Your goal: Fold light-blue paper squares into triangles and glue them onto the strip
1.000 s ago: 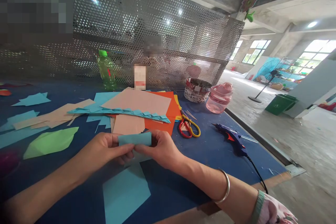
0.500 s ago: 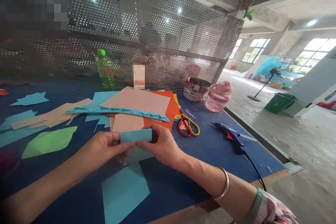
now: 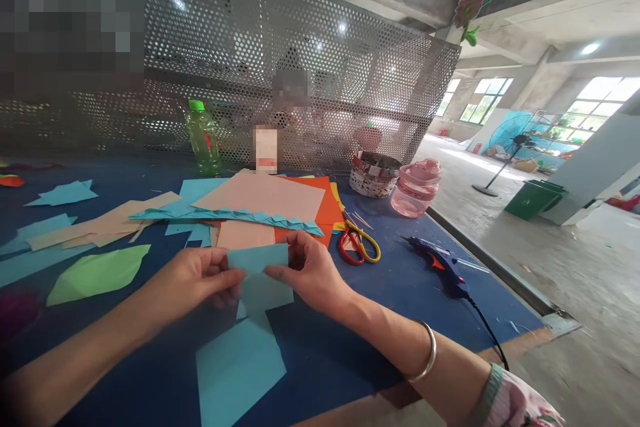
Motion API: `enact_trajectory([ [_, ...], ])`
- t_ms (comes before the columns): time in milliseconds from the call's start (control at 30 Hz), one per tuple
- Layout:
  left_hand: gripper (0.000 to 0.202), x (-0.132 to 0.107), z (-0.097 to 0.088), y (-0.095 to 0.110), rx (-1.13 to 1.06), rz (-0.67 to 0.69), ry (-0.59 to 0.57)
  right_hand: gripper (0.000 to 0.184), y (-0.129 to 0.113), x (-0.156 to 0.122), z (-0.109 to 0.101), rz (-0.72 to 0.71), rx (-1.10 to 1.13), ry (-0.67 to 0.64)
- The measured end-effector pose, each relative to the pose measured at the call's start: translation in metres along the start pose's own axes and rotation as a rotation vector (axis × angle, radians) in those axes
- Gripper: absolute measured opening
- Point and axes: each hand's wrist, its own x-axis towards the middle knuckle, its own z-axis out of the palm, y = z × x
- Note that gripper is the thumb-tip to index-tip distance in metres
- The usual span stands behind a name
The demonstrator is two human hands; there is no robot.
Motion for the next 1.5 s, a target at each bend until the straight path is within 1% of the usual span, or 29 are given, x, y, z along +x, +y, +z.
enact_trajectory([
  [133,0.035,0.001,-0.001,-0.002,0.033,0.018,0.001,0.049,0.002,0.000,0.000,0.001,-0.055,0.019],
  [300,0.042,0.001,-0.002,0.000,0.054,-0.010,0.003,0.049,0.002,0.002,-0.003,-0.013,-0.084,0.010],
  [400,0.044,0.003,-0.004,-0.002,0.032,0.002,0.040,0.047,0.003,0.003,-0.006,-0.032,-0.133,0.038],
  [500,0.042,0.005,-0.005,-0.005,0.033,0.039,0.041,0.042,0.003,0.005,-0.008,-0.044,-0.158,0.047],
  [633,0.035,0.005,-0.003,-0.006,0.013,0.070,-0.008,0.040,0.002,0.004,-0.006,-0.060,-0.133,0.038],
  [767,0.030,0.002,0.001,-0.007,-0.037,0.070,-0.071,0.044,0.002,-0.001,0.001,-0.044,-0.062,-0.032],
  [833,0.031,0.001,0.003,-0.007,-0.030,0.092,-0.091,0.045,0.003,-0.003,0.004,-0.034,-0.038,-0.063],
  [933,0.033,0.000,0.005,-0.006,-0.018,0.082,-0.080,0.044,0.004,-0.005,0.006,-0.041,-0.049,-0.065],
  [1033,0.035,-0.001,0.005,-0.004,0.010,0.059,-0.066,0.038,0.005,-0.005,0.006,-0.061,-0.089,-0.048],
  [1133,0.035,0.000,0.003,-0.004,0.031,0.060,-0.059,0.031,0.005,-0.005,0.005,-0.081,-0.121,-0.036],
  [1233,0.035,0.002,-0.002,-0.005,0.056,0.032,-0.018,0.028,0.004,-0.004,0.002,-0.096,-0.163,-0.011],
  [1367,0.038,0.005,-0.008,-0.005,0.112,0.035,0.017,0.027,0.003,0.000,-0.002,-0.096,-0.189,0.011],
  [1500,0.036,0.007,-0.010,-0.006,0.128,0.043,0.030,0.028,0.003,0.003,-0.004,-0.100,-0.197,0.015],
])
